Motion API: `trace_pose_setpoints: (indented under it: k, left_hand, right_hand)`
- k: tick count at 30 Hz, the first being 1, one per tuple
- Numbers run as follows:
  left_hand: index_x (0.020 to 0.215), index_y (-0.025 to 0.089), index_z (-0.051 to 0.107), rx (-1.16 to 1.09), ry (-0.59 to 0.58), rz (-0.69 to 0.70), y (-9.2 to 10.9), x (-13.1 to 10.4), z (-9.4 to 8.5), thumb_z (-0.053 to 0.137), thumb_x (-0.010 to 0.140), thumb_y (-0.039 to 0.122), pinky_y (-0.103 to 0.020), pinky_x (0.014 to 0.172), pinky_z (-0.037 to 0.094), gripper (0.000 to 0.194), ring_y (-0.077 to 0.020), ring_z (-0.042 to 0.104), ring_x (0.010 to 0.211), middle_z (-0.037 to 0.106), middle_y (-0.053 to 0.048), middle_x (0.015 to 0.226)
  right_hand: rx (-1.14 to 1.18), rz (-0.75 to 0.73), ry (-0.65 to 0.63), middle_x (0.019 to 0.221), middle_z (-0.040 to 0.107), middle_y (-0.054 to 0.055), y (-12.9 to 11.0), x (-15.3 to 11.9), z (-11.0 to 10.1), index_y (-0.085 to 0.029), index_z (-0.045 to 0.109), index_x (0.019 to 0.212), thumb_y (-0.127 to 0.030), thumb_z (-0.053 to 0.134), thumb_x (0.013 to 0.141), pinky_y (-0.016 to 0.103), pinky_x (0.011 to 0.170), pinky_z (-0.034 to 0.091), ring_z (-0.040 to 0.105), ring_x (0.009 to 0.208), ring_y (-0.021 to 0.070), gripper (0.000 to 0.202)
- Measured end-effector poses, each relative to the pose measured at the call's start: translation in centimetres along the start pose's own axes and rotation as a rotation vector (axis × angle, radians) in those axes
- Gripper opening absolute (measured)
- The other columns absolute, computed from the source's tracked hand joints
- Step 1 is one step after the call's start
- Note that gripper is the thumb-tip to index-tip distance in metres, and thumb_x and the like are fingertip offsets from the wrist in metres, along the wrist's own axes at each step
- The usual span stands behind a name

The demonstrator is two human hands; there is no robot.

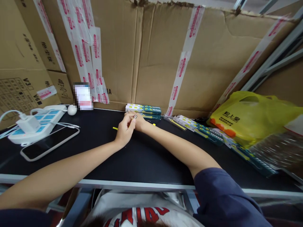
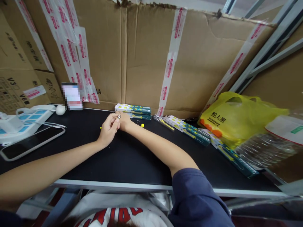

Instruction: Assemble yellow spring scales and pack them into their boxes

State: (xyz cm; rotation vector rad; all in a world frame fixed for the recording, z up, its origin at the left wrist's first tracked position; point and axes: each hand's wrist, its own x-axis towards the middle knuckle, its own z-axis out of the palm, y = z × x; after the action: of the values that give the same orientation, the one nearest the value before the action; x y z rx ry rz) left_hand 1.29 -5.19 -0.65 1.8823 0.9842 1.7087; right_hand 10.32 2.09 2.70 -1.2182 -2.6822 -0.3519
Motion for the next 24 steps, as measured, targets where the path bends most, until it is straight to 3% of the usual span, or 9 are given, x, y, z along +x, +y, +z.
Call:
trace_pose_setpoints:
  k: [4, 7, 11, 19, 24]
  left_hand:
    - [0.104, 0.018, 0.053, -0.005, -0.121, -0.020, -0.2, -0.2, 0.2, 0.045, 0.093, 0.032, -0.022, 0.057, 0.040, 0.020, -0.0100, 0.047, 0.056, 0.048, 0.004, 0.061]
    - [0.105, 0.017, 0.055, 0.049, -0.170, 0.010, 0.0, -0.5, 0.2, 0.045, 0.092, 0.033, -0.023, 0.059, 0.040, 0.022, -0.0108, 0.048, 0.057, 0.048, 0.004, 0.062]
    - [0.106, 0.016, 0.056, 0.055, -0.185, 0.023, 0.4, -0.6, 0.0, 0.045, 0.092, 0.032, -0.024, 0.060, 0.042, 0.024, -0.0114, 0.050, 0.059, 0.049, 0.003, 0.063]
    - [0.105, 0.016, 0.057, 0.012, -0.231, 0.028, 1.0, -0.8, 0.2, 0.045, 0.092, 0.034, -0.023, 0.061, 0.041, 0.025, -0.0110, 0.050, 0.060, 0.051, 0.003, 0.065]
    - [0.108, 0.016, 0.056, 0.039, -0.234, 0.021, 0.8, -0.8, 0.2, 0.046, 0.092, 0.033, -0.024, 0.060, 0.042, 0.025, -0.0113, 0.050, 0.059, 0.051, 0.003, 0.065]
  right_hand:
    - [0.005, -0.087, 0.067, 0.122, 0.057, 0.012, 1.1, 0.9, 1.5, -0.018, 0.058, 0.115, -0.028, 0.044, 0.095, 0.036, 0.090, 0.040, 0.049, 0.112, 0.0255, 0.027]
    - [0.065, -0.260, 0.096, 0.125, 0.055, 0.008, 1.3, 2.5, 3.0, -0.021, 0.056, 0.119, -0.030, 0.044, 0.097, 0.034, 0.091, 0.039, 0.049, 0.111, 0.0221, 0.027]
    - [0.117, -0.227, 0.064, 0.103, 0.059, 0.006, 1.1, 3.6, 4.2, -0.016, 0.061, 0.104, -0.027, 0.050, 0.095, 0.029, 0.081, 0.040, 0.052, 0.091, 0.0167, 0.018]
    - [-0.030, -0.147, 0.020, 0.101, 0.060, 0.009, 3.9, -1.1, 1.8, -0.012, 0.061, 0.099, -0.026, 0.051, 0.092, 0.032, 0.080, 0.042, 0.051, 0.092, 0.0195, 0.018]
    - [0.115, -0.267, 0.114, 0.106, 0.061, 0.009, 1.5, -0.7, 1.5, -0.016, 0.063, 0.108, -0.037, 0.048, 0.096, 0.034, 0.088, 0.045, 0.055, 0.100, 0.0207, 0.029]
